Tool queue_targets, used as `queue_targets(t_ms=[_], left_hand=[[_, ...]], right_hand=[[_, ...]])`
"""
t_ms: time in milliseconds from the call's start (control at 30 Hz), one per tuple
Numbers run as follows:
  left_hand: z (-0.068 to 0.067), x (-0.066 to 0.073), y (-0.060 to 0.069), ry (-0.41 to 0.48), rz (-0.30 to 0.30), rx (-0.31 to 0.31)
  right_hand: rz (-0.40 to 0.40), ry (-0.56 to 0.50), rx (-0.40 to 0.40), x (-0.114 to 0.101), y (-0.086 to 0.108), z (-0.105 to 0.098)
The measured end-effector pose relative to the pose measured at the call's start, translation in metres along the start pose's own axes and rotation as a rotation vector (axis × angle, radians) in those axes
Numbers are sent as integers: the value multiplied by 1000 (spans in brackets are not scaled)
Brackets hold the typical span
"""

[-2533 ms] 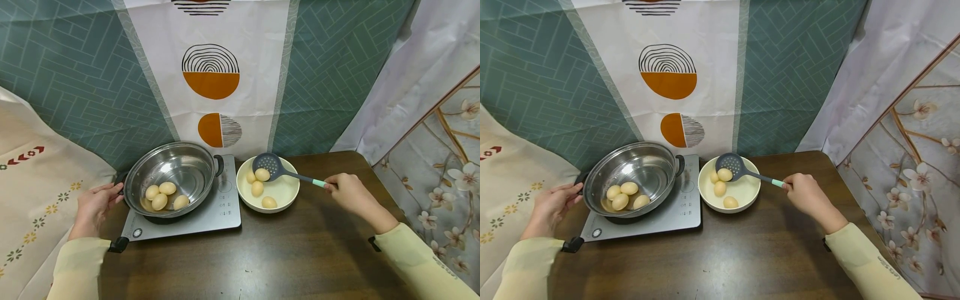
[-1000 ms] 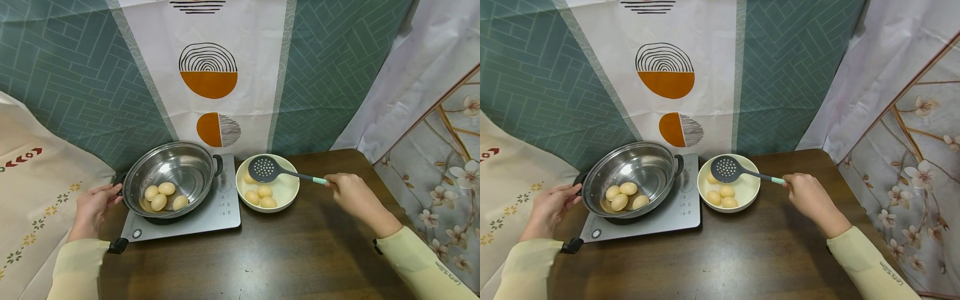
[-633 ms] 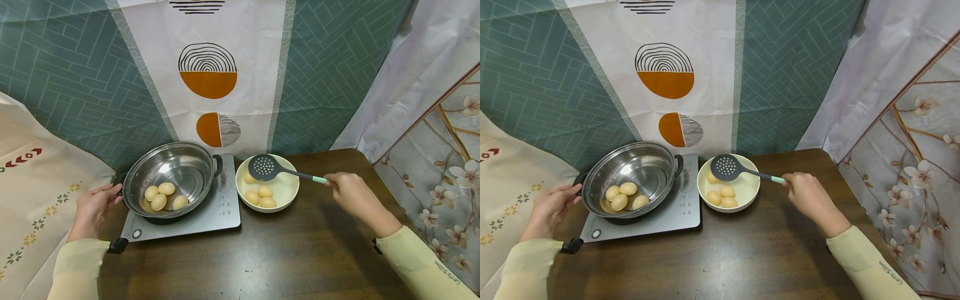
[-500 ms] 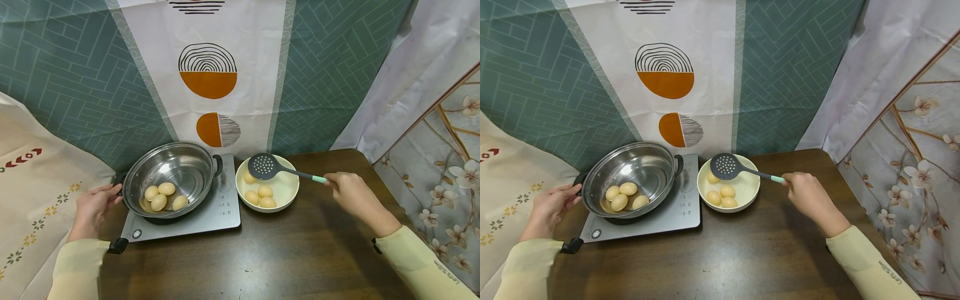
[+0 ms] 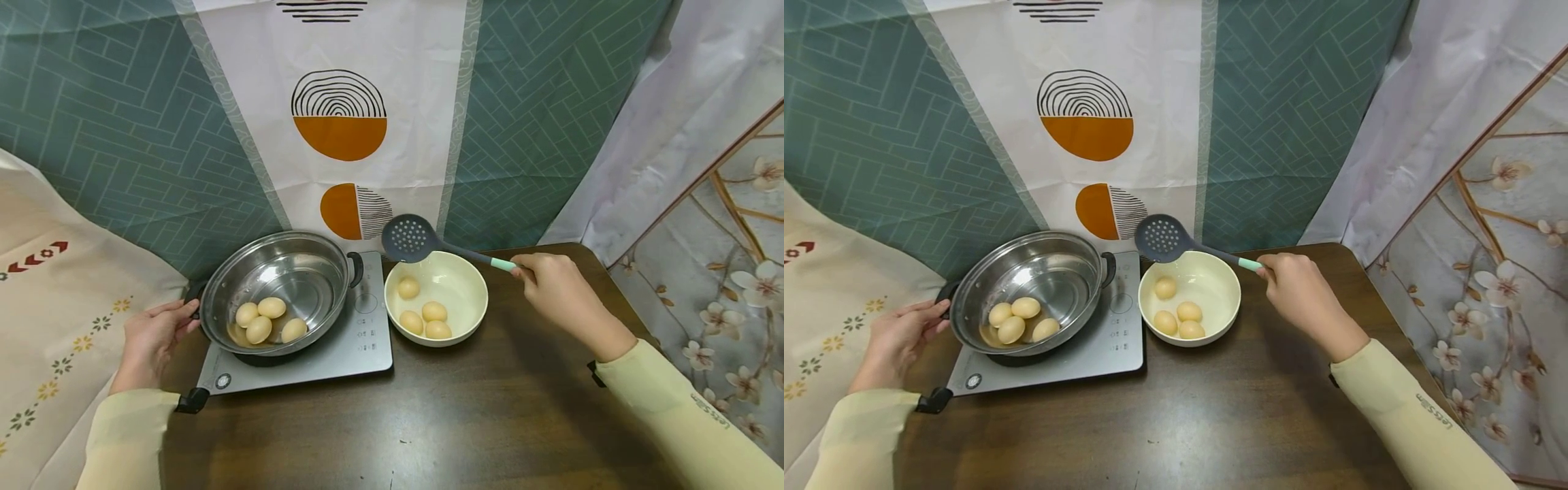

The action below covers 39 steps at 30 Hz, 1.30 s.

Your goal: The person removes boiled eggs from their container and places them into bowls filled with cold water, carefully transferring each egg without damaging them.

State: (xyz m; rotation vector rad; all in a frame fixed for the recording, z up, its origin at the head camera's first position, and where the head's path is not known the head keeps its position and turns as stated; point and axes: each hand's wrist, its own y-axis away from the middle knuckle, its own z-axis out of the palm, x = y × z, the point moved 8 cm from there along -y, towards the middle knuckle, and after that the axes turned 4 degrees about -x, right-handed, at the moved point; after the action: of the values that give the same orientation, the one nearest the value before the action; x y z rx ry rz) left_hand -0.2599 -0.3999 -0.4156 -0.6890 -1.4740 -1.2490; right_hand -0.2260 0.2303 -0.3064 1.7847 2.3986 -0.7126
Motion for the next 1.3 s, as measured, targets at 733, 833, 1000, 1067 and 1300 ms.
queue_targets(t_ms=[733,833,1000,1067,1300], left_hand=[[1,0,2,79,-3,-24],[1,0,2,78,-10,-20],[1,1,2,67,-12,-16],[1,1,2,63,-11,-17],[2,2,1,58,-4,-13]], right_hand=[[-344,124,8,-136,-47,38],[-377,175,10,-146,-47,47],[-403,208,-11,-157,-48,58],[-411,223,-17,-160,-48,62],[-460,289,-27,-169,-46,71]])
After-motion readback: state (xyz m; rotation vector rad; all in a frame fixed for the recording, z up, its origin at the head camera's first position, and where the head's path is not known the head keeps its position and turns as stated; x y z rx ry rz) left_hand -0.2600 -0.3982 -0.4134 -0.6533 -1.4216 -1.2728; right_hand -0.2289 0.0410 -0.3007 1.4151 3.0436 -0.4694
